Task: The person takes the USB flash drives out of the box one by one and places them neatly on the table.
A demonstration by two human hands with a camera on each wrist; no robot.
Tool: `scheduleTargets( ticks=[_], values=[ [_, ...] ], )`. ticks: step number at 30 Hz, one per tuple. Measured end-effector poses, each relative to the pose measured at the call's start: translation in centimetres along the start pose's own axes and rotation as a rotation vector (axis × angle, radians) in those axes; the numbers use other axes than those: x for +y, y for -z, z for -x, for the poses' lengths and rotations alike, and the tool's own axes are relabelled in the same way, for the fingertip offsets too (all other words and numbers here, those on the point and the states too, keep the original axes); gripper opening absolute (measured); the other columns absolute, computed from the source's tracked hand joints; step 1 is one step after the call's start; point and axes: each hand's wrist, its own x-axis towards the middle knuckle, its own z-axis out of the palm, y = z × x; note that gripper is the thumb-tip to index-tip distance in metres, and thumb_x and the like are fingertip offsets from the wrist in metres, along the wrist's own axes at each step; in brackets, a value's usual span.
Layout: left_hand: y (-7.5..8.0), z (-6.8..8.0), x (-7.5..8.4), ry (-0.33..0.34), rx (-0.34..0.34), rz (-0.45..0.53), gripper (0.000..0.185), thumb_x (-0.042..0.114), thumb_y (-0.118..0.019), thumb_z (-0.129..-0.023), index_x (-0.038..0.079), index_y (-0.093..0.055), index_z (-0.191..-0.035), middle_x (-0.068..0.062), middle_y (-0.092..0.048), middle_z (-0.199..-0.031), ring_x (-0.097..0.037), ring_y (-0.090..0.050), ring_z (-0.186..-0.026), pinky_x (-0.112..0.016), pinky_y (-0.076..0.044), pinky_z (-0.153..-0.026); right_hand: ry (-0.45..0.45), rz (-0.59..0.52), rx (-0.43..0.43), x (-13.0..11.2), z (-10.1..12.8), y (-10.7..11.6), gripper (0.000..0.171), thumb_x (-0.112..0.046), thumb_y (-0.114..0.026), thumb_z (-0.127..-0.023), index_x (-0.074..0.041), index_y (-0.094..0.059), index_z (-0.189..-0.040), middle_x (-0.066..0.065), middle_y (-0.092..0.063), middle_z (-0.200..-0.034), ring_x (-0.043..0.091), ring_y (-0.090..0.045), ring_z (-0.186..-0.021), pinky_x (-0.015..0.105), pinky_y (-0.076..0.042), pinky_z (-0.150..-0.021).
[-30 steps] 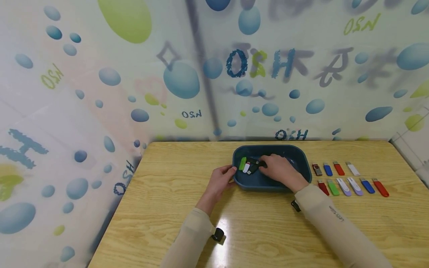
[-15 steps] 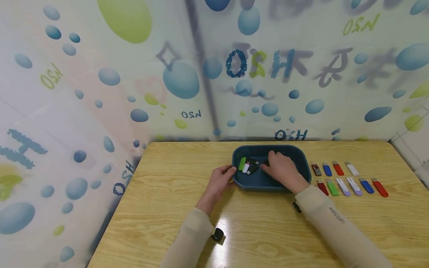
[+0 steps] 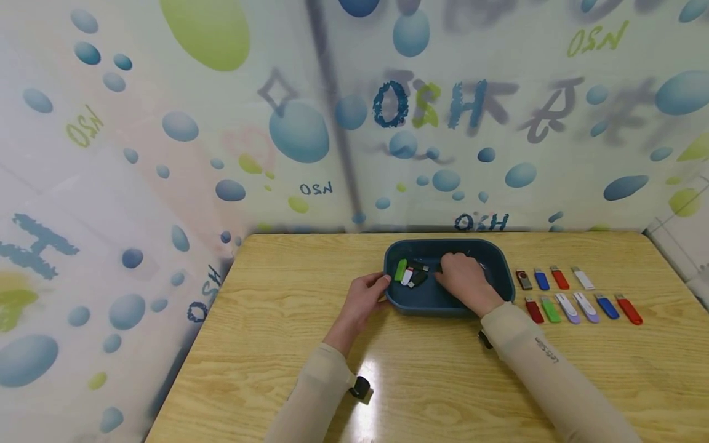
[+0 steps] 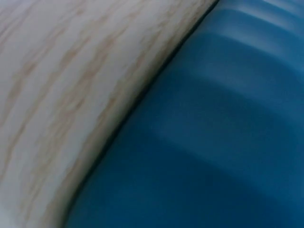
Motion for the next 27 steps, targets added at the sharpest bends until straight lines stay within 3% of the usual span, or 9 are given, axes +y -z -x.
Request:
scheduleTargets(
  ticks=[8, 27],
  values=[
    [-0.1, 0.0, 0.1, -0.001, -0.007, -0.002, 0.05, 0.02, -0.056, -0.108, -0.012, -0.05, -0.145, -0.029, -0.055, -0.144, -0.038, -0.057, -0.132, -0.047, -0.057, -0.099, 0.014, -0.017, -0.007, 0.1, -0.2, 0.0, 0.029, -0.013, -0.069, -0.099, -0.004, -0.063, -0.073, 0.008, -0.053, -0.064, 0.023, -0.053, -0.058, 0.034, -0.041, -0.053],
    [-0.1, 0.1, 0.0, -0.015, 0.0, -0.005, 0.048, 0.019, -0.055, -0.108, -0.012, -0.052, -0.144, -0.029, -0.057, -0.141, -0.038, -0.06, -0.127, -0.046, -0.058, -0.097, 0.028, -0.101, 0.038, 1.0, 0.9, 1.2, 0.043, -0.012, -0.068, -0.099, -0.012, -0.051, -0.06, 0.003, -0.043, -0.059, 0.02, -0.045, -0.053, 0.031, -0.032, -0.05]
  ],
)
